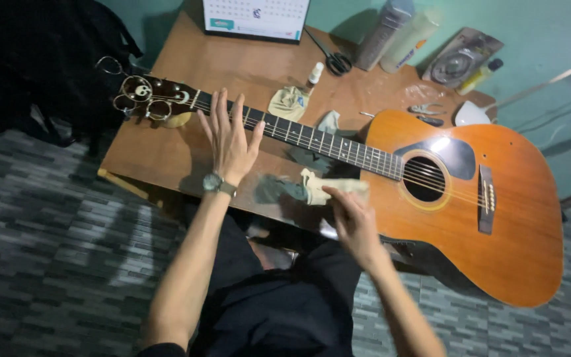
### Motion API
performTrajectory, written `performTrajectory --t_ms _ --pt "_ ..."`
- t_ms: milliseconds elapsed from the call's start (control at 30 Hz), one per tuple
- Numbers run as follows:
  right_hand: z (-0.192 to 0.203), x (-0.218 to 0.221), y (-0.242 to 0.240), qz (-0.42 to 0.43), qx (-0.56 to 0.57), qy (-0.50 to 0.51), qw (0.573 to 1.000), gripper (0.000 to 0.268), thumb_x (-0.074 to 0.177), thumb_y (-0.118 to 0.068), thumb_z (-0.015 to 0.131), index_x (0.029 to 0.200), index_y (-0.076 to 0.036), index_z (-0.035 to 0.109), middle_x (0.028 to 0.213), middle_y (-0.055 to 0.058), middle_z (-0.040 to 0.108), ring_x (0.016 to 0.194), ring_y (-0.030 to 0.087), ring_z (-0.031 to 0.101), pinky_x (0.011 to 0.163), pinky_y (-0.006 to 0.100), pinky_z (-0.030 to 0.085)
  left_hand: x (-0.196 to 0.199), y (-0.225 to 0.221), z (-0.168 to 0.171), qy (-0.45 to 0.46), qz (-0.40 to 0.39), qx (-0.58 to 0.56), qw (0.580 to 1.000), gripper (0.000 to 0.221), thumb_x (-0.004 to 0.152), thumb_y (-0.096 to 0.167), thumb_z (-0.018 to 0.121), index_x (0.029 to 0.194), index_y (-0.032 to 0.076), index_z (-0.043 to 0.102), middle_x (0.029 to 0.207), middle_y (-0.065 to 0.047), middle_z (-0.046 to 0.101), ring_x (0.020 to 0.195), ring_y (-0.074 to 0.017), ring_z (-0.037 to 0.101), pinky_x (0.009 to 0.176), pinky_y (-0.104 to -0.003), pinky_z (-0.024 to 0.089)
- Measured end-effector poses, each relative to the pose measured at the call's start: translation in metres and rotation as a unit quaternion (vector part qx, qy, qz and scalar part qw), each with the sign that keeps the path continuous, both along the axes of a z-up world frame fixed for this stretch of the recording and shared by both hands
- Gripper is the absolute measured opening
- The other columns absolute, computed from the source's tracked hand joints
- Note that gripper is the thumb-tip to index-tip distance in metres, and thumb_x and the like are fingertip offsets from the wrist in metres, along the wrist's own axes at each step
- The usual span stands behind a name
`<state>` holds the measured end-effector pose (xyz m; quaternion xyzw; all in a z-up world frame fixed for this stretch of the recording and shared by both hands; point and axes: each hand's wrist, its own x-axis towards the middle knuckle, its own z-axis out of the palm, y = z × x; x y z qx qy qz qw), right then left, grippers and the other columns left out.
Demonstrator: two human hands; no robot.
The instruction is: Polishing the body and neck of an acoustic guitar and checking the side electronics compartment
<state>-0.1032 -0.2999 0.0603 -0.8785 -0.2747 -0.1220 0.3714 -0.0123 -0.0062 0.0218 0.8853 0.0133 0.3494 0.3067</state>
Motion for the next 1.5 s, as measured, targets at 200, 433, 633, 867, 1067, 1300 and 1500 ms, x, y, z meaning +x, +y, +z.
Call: performTrajectory --t_ms 200,433,633,867,1067,1300,1500 --pt "-0.034 -0.001 0.052 -0.156 0.51 0.443 0.72 0.024 0.103 -0.013 0.058 0.123 -0.001 0.066 0.096 0.018 0.074 0.079 0.028 0.075 0.068 0.037 0.064 -0.093 -0.062 -0.051 0.154 -0.237 -0.575 0.768 0.078 0.096 0.051 0.062 0.153 0.005 0.036 0.143 -0.028 0.053 0.126 -0.0415 0.054 0.108 -0.057 0.04" --pt "-0.052 0.001 0.065 -0.193 0.467 0.425 0.751 0.033 0.094 -0.034 0.073 0.112 -0.007 0.073 0.09 0.013 0.072 0.078 0.022 0.07 0.067 0.035 0.058 -0.092 -0.115 -0.124 0.19 -0.235 -0.912 0.276 0.047 0.087 0.042 0.069 0.12 0.009 0.074 0.123 -0.02 0.072 0.107 -0.0338 0.072 0.099 -0.047 0.055" --pt "-0.07 0.034 0.08 -0.294 0.415 0.39 0.768 0.021 0.099 -0.01 0.065 0.115 0.003 0.07 0.082 0.019 0.074 0.066 0.026 0.072 0.059 0.038 0.061 -0.116 -0.108 -0.003 0.105 -0.15 -0.972 0.149 0.1 0.075 0.078 0.057 0.142 0.004 0.057 0.149 -0.019 0.055 0.138 -0.0369 0.049 0.124 -0.05 0.03" --pt "-0.028 0.033 0.045 -0.27 0.109 0.113 0.95 0.018 0.096 -0.016 0.07 0.105 -0.001 0.072 0.079 0.022 0.071 0.076 0.034 0.07 0.063 0.045 0.055 -0.026 -0.188 -0.135 0.113 -0.108 -0.907 0.392 0.041 0.084 0.012 0.074 0.122 -0.001 0.068 0.122 -0.019 0.072 0.106 -0.0293 0.07 0.103 -0.044 0.052" --pt "0.031 0.076 -0.028 -0.245 -0.186 -0.119 0.944 0.029 0.113 -0.027 0.05 0.127 -0.006 0.064 0.119 0.02 0.065 0.115 0.041 0.06 0.095 0.052 0.047 0.002 -0.201 -0.031 0.027 -0.15 -0.959 0.239 0.054 0.085 0.05 0.064 0.127 0.017 0.061 0.137 -0.011 0.062 0.127 -0.0304 0.057 0.115 -0.051 0.04" --pt "0.024 0.106 -0.039 -0.17 -0.355 0.06 0.917 0.058 0.113 -0.045 0.032 0.156 -0.007 0.043 0.159 0.026 0.04 0.147 0.047 0.037 0.113 0.06 0.035 0.0 -0.16 0.047 -0.014 -0.127 -0.986 0.106 0.094 0.088 0.089 0.032 0.157 0.025 0.038 0.165 -0.008 0.034 0.151 -0.0338 0.032 0.126 -0.06 0.017" --pt "0.016 0.106 -0.04 -0.169 -0.349 0.048 0.921 0.058 0.114 -0.046 0.027 0.158 -0.009 0.037 0.161 0.024 0.037 0.15 0.044 0.032 0.114 0.059 0.03 0.024 -0.068 0.002 -0.082 -0.228 -0.941 0.237 0.046 0.108 0.048 0.043 0.138 0.016 0.056 0.147 -0.012 0.056 0.138 -0.0285 0.05 0.115 -0.051 0.044"
